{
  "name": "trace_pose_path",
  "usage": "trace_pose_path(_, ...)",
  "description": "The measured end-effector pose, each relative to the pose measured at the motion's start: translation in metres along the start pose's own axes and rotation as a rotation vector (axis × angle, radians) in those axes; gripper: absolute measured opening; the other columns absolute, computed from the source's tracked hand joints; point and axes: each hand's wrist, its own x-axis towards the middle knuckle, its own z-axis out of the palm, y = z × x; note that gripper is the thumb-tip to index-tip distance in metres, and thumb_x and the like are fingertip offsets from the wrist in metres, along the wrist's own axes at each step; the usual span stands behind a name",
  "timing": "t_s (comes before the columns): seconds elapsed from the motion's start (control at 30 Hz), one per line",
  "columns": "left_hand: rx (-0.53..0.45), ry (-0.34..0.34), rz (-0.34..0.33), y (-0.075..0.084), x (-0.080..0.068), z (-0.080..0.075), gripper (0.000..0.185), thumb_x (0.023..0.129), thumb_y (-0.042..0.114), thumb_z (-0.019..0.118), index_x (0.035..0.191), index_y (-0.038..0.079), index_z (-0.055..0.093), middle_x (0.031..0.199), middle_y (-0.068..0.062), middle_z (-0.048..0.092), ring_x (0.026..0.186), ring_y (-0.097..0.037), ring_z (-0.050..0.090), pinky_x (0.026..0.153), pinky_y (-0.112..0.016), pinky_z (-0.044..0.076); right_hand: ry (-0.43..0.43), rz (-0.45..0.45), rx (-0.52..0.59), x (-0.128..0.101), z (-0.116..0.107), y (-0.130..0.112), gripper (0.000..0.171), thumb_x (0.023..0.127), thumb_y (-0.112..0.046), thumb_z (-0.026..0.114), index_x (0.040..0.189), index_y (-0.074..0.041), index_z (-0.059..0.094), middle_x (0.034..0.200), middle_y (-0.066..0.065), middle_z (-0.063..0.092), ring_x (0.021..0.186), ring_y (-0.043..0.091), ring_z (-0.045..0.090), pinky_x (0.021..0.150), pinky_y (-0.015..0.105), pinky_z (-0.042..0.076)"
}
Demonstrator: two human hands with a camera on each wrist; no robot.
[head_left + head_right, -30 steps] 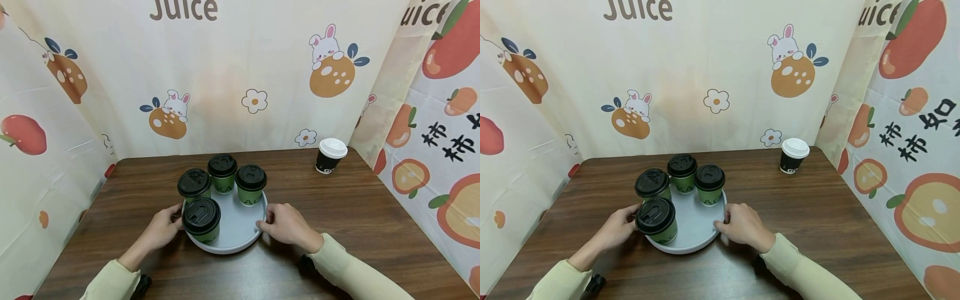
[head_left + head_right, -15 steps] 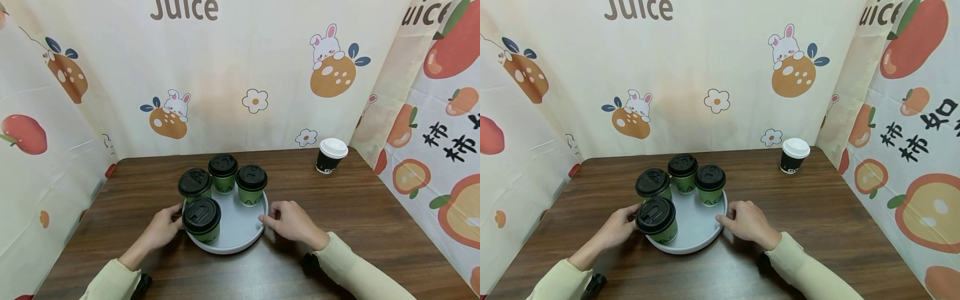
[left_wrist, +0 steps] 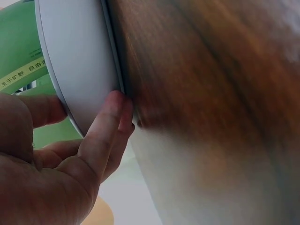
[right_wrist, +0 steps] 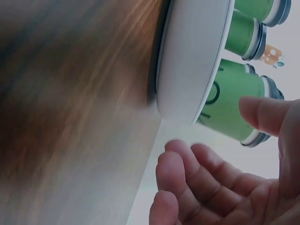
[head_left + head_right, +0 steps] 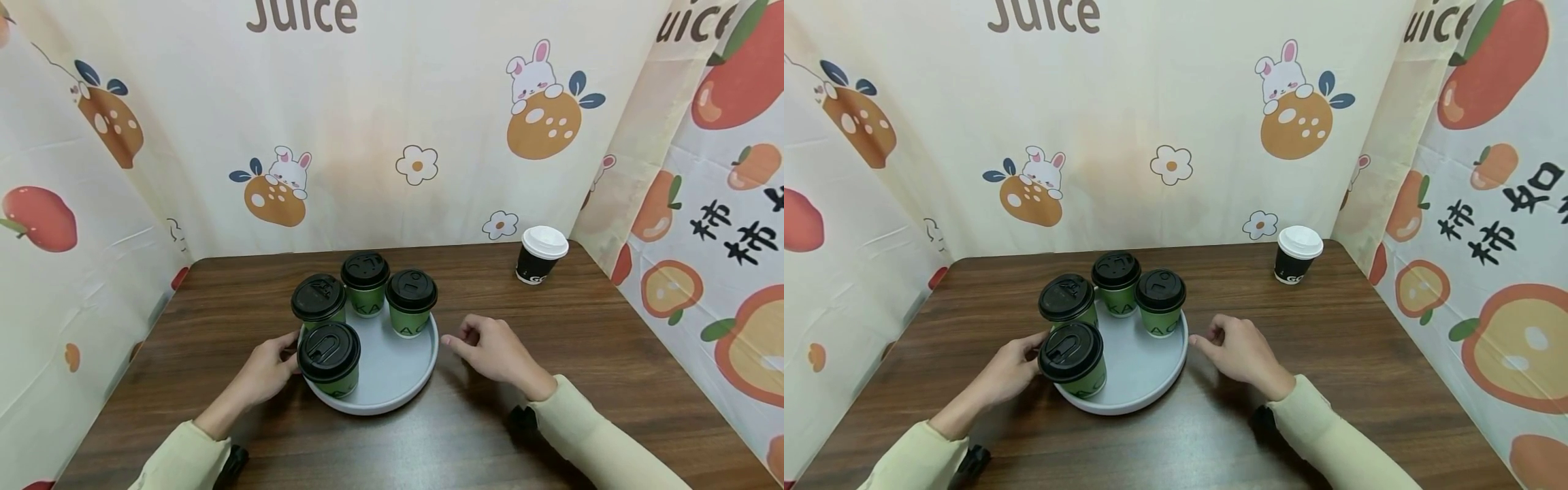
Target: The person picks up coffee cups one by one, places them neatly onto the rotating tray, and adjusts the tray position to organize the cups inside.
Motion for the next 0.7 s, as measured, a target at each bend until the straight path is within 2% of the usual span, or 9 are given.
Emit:
trace_pose_path(0.13, 0.001, -0.002, -0.004, 0.000, 0.000, 0.000, 0.055, 0.105, 0.017, 0.061, 0.149, -0.011, 0.043, 0.121, -0.023, 0.068, 0.096, -0.023, 0.073, 0.077, -0.030, 0.059, 0.059, 0.028, 0.015, 0.003, -0.004, 0.007, 0.030, 0.095, -0.044, 0.074, 0.091, -0.014, 0.067, 0.077, -0.003, 0.061, 0.070, 0.014, 0.055, 0.064, 0.032, 0.046)
trace_pose_path(0.43, 0.001, 0.000, -0.008, -0.001, 0.001, -0.001, 0.054, 0.105, 0.016, 0.061, 0.149, -0.011, 0.044, 0.120, -0.021, 0.069, 0.095, -0.022, 0.072, 0.076, -0.029, 0.058, 0.191, 0.094, 0.045, 0.012, -0.014, 0.023, 0.048, 0.096, -0.045, 0.072, 0.117, -0.002, 0.064, 0.099, 0.009, 0.068, 0.089, 0.023, 0.064, 0.078, 0.040, 0.051)
trace_pose_path(0.7, -0.002, -0.006, -0.009, -0.001, 0.001, -0.001, 0.055, 0.105, 0.017, 0.061, 0.149, -0.011, 0.043, 0.123, -0.023, 0.068, 0.097, -0.023, 0.072, 0.078, -0.031, 0.059, 0.279, 0.141, 0.058, 0.019, -0.022, 0.037, 0.059, 0.095, -0.049, 0.070, 0.125, 0.001, 0.060, 0.113, 0.018, 0.068, 0.100, 0.033, 0.067, 0.087, 0.049, 0.052)
